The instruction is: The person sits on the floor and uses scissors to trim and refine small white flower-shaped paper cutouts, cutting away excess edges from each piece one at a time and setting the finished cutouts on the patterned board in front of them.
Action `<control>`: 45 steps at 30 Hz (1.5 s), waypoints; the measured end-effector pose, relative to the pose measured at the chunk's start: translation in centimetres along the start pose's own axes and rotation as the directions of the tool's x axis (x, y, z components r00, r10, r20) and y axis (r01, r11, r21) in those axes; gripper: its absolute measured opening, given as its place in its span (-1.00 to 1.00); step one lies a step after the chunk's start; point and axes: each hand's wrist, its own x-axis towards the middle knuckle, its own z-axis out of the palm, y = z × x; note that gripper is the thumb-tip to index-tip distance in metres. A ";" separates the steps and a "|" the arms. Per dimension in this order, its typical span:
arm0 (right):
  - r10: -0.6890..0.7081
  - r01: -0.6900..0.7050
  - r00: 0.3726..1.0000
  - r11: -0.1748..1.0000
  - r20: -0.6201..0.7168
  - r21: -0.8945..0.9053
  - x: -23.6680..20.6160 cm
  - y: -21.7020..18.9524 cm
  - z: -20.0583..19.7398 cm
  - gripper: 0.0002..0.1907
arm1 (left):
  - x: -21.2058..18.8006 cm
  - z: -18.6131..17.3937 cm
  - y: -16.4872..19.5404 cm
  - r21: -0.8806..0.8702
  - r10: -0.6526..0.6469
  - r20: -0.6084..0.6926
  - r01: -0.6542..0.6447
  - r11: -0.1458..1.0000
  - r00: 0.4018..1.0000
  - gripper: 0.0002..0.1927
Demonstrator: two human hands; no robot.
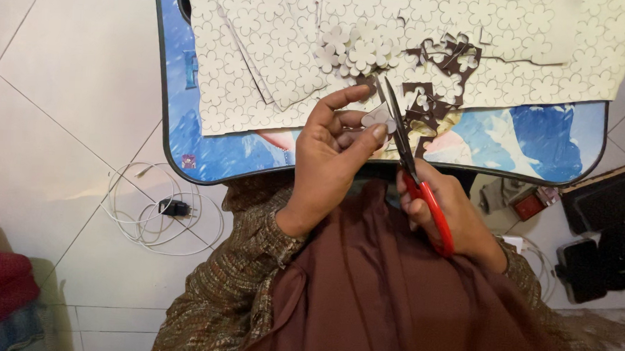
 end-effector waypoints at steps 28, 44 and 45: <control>-0.051 0.052 0.999 0.991 0.008 -0.125 0.1 -1.6 0.2 0.06 | -0.4 0.1 0.6 0.103 -0.034 0.059 0.028 0.994 0.998 -0.52; -0.042 0.042 0.999 0.996 0.006 -0.081 -0.1 -0.6 0.0 -0.07 | -0.1 -0.2 0.8 0.127 -0.011 0.037 0.006 0.992 0.999 -0.47; -0.040 0.041 0.999 0.996 0.009 -0.076 -0.1 -0.6 0.0 -0.07 | -0.2 -0.3 0.9 0.118 -0.009 0.043 0.004 0.993 0.999 -0.47</control>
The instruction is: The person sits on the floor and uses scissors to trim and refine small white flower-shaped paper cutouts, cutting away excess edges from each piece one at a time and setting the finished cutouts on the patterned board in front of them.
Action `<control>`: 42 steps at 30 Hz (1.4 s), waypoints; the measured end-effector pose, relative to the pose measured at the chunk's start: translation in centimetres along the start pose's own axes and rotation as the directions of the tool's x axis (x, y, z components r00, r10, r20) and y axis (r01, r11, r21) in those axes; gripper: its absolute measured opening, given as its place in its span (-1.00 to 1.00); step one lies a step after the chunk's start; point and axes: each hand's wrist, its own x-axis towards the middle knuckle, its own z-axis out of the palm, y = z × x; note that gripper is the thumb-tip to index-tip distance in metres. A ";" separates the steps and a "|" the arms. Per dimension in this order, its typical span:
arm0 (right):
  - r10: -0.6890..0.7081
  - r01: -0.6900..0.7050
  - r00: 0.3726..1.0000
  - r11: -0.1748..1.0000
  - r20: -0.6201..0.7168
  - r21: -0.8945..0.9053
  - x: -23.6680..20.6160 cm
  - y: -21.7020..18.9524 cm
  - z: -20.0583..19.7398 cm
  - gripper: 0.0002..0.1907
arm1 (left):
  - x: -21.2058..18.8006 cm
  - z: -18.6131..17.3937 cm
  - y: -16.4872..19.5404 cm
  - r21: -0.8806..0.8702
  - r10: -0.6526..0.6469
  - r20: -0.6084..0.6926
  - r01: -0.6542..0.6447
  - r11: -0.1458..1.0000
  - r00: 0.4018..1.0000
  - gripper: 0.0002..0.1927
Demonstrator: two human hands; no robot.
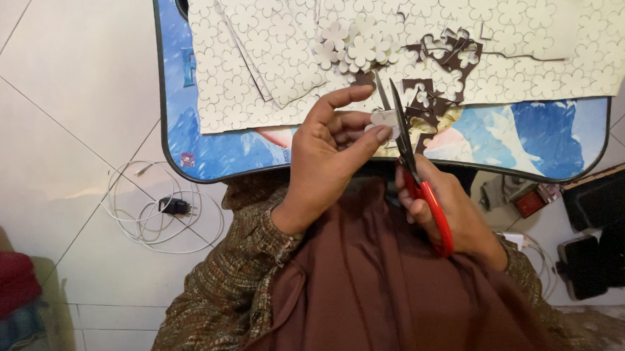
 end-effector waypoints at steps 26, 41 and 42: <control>-0.018 0.020 1.000 0.992 0.016 -0.122 -0.2 1.2 -0.5 -0.19 | 0.7 -0.8 -0.2 -0.051 0.044 -0.074 -0.047 0.998 0.996 -0.45; -0.017 0.016 0.999 0.998 0.031 0.055 0.4 0.5 0.2 -0.03 | 0.1 -0.1 -1.2 -0.019 0.070 -0.023 -0.070 0.997 0.997 -0.50; -0.057 0.055 0.998 0.996 0.027 0.073 0.5 0.3 0.3 -0.02 | 0.0 0.1 -1.3 -0.028 0.067 -0.023 -0.067 0.997 0.998 -0.51</control>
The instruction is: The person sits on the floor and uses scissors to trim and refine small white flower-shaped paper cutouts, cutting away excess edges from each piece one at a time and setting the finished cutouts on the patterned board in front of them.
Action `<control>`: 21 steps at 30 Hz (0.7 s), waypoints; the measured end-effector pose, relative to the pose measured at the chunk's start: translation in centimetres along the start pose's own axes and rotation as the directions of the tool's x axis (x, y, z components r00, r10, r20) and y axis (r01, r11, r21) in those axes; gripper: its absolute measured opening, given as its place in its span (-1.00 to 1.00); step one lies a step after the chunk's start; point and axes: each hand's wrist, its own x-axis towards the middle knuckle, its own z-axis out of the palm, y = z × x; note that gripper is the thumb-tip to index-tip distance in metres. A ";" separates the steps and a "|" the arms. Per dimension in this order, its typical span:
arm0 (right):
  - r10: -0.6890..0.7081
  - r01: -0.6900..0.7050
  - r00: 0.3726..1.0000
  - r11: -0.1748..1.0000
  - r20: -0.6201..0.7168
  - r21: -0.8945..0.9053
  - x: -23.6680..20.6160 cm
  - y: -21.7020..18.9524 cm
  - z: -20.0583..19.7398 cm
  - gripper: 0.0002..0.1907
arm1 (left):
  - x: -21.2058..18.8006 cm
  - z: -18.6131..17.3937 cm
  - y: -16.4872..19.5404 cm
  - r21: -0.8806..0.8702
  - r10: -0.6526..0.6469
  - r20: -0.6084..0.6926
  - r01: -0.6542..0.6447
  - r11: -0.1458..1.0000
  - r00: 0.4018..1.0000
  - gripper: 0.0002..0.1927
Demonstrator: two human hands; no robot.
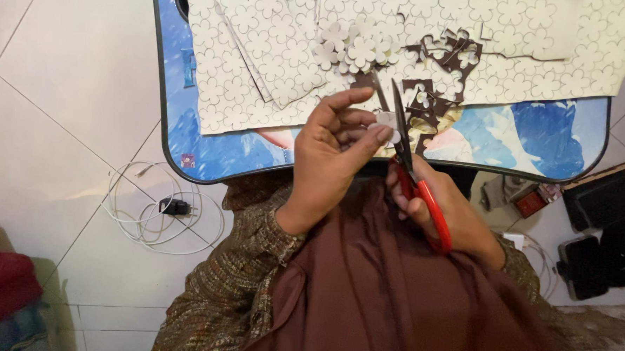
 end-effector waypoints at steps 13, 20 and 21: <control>0.058 -0.038 0.994 0.978 -0.095 0.205 0.2 -0.2 1.5 0.08 | -0.4 0.7 -2.0 -0.222 -0.216 0.014 0.214 0.951 0.976 -0.84; 0.029 -0.012 0.988 0.994 -0.154 0.112 0.4 -0.3 1.7 0.08 | -0.3 0.5 -2.8 -0.276 -0.237 0.033 0.237 0.931 0.971 -0.87; 0.027 -0.011 0.987 0.995 -0.157 0.098 0.4 -0.2 1.7 0.06 | -0.3 0.5 -2.9 -0.268 -0.228 0.035 0.229 0.936 0.973 -0.87</control>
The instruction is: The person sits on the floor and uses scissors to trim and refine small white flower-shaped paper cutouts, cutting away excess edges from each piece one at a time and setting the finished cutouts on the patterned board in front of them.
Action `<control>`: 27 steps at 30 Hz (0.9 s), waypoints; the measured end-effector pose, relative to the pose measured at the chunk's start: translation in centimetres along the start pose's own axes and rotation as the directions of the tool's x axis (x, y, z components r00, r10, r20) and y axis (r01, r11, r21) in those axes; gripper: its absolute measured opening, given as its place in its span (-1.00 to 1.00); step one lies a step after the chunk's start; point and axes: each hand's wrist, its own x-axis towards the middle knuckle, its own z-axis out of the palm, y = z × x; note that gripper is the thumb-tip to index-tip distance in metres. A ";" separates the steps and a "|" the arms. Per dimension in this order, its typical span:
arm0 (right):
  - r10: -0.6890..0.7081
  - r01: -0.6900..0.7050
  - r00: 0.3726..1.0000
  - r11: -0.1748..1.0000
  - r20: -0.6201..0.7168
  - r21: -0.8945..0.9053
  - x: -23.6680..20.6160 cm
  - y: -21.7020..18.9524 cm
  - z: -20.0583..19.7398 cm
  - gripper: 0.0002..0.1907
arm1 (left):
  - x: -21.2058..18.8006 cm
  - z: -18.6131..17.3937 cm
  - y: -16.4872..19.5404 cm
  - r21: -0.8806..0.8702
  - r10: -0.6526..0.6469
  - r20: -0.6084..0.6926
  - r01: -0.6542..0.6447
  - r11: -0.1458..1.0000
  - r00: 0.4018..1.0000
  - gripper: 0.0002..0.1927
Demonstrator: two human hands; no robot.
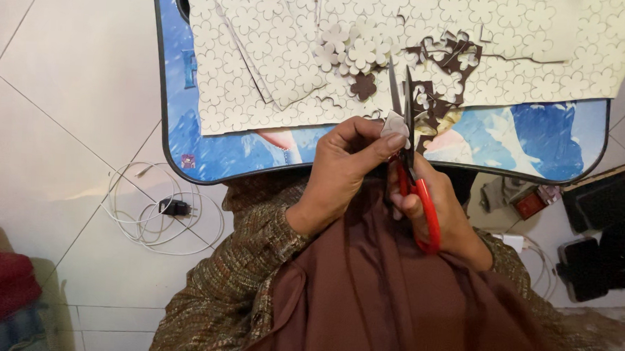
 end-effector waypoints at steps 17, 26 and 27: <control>-0.066 0.075 0.995 0.989 0.076 -0.129 -0.4 -0.5 -1.0 0.16 | -0.4 0.8 1.6 0.124 0.004 0.038 -0.009 0.992 0.999 -0.71; -0.012 0.020 0.997 0.995 0.081 -0.098 -0.3 -1.0 -0.9 0.19 | -0.2 0.7 1.2 0.080 0.022 0.047 -0.026 0.996 0.999 -0.71; 0.002 0.005 0.997 0.996 0.081 -0.090 -0.3 -1.1 -0.9 0.18 | -0.2 0.5 1.2 0.070 0.026 0.046 -0.029 0.997 0.999 -0.71</control>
